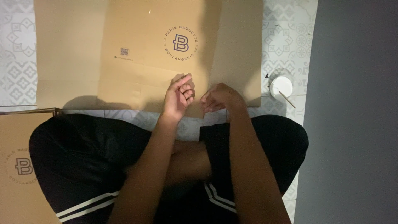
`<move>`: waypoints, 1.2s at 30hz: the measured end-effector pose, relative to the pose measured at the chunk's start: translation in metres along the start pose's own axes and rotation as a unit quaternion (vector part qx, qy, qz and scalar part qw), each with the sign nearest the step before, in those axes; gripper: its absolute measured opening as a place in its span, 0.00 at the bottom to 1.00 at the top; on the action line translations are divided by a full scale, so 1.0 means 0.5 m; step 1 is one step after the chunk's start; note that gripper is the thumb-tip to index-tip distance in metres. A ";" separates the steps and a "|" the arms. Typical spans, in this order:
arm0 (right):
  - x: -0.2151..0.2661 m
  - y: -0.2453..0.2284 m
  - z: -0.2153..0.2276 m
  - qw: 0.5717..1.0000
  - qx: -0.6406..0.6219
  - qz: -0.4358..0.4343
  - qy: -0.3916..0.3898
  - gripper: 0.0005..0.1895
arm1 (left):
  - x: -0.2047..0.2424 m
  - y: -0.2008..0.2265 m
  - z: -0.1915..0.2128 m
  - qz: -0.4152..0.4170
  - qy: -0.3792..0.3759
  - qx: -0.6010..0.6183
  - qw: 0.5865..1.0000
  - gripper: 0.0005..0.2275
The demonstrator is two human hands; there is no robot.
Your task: The person prepares cardboard packaging by hand on the floor, folding the edges of a cardboard sheet and then stacking it onto others.
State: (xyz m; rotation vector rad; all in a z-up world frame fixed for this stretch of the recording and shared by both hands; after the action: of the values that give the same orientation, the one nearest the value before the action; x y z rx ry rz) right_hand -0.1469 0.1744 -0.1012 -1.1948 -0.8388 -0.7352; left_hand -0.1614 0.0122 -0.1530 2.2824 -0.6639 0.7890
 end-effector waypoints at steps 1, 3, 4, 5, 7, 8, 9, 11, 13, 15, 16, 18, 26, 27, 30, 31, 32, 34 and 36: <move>0.003 0.007 0.002 0.999 0.034 0.000 0.000 0.07 | 0.003 -0.001 -0.002 0.008 0.011 0.000 1.000 0.19; 0.009 0.020 -0.007 0.997 0.071 -0.005 -0.007 0.08 | 0.015 0.005 -0.009 0.024 0.032 -0.002 0.999 0.18; 0.012 0.024 -0.016 0.997 0.074 -0.012 -0.013 0.08 | 0.025 0.011 -0.015 0.021 0.044 -0.013 0.999 0.17; 0.014 0.025 -0.020 0.997 0.078 -0.017 -0.019 0.08 | 0.032 0.019 -0.026 0.017 0.054 -0.024 0.998 0.16; 0.022 0.014 -0.021 0.993 0.113 0.014 -0.031 0.07 | 0.048 0.034 -0.048 -0.028 0.077 -0.079 0.994 0.15; 0.027 0.012 -0.022 0.992 0.122 0.024 -0.032 0.07 | 0.058 0.040 -0.060 -0.069 0.089 -0.121 0.986 0.15; 0.031 0.011 -0.018 0.992 0.121 0.024 -0.027 0.07 | 0.066 0.050 -0.072 -0.111 0.100 -0.163 0.975 0.15; 0.031 0.004 -0.004 0.992 0.118 0.036 -0.015 0.07 | 0.108 0.092 -0.143 -0.367 0.011 -0.478 0.798 0.17; 0.025 -0.007 0.028 0.993 0.100 0.058 0.024 0.08 | 0.140 0.075 -0.198 -0.506 -0.055 -0.675 0.534 0.18; 0.019 -0.024 0.073 0.989 0.081 0.089 0.087 0.10 | 0.140 0.045 -0.225 -0.552 -0.092 -0.778 0.285 0.18; 0.020 -0.033 0.095 0.982 0.072 0.112 0.132 0.11 | 0.137 0.049 -0.230 -0.554 -0.108 -0.772 0.293 0.20; 0.023 -0.056 0.137 0.961 0.080 0.143 0.222 0.12 | 0.124 0.056 -0.239 -0.560 -0.139 -0.756 0.308 0.25; 0.063 -0.150 0.116 0.895 0.064 0.343 0.278 0.13 | 0.098 0.035 -0.241 -0.501 -0.134 -0.799 0.305 0.24; 0.056 -0.154 0.099 0.903 0.044 0.340 0.259 0.12 | 0.101 0.034 -0.231 -0.469 -0.142 -0.810 0.323 0.22; 0.041 -0.182 0.050 0.899 0.031 0.381 0.215 0.11 | 0.157 0.079 -0.202 -0.478 -0.181 -0.743 0.433 0.19; 0.043 -0.201 0.032 0.877 0.057 0.429 0.210 0.11 | 0.165 0.102 -0.186 -0.476 -0.157 -0.772 0.392 0.21; 0.048 -0.216 0.013 0.852 0.082 0.476 0.204 0.11 | 0.175 0.130 -0.166 -0.473 -0.132 -0.798 0.349 0.23; 0.017 -0.202 -0.024 0.898 0.031 0.407 0.166 0.11 | 0.185 0.201 -0.133 -0.477 -0.057 -0.810 0.335 0.27; -0.015 -0.197 -0.078 0.933 -0.027 0.346 0.095 0.12 | 0.173 0.291 -0.102 -0.492 0.049 -0.776 0.391 0.30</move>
State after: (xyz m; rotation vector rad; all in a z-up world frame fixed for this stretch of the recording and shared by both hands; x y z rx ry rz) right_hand -0.2278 0.1154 -0.0662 -1.3307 -0.1955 -0.2819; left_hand -0.2104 -0.0725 -0.0058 0.4155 0.2238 -0.3861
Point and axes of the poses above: each hand's wrist, its own x-axis away from the middle knuckle, its own z-axis out of the back of the hand, y = z × x, the point moved 8 cm from there along -x, towards the middle knuckle, and after that the axes turned 11 degrees about y, right-handed, at the moved point
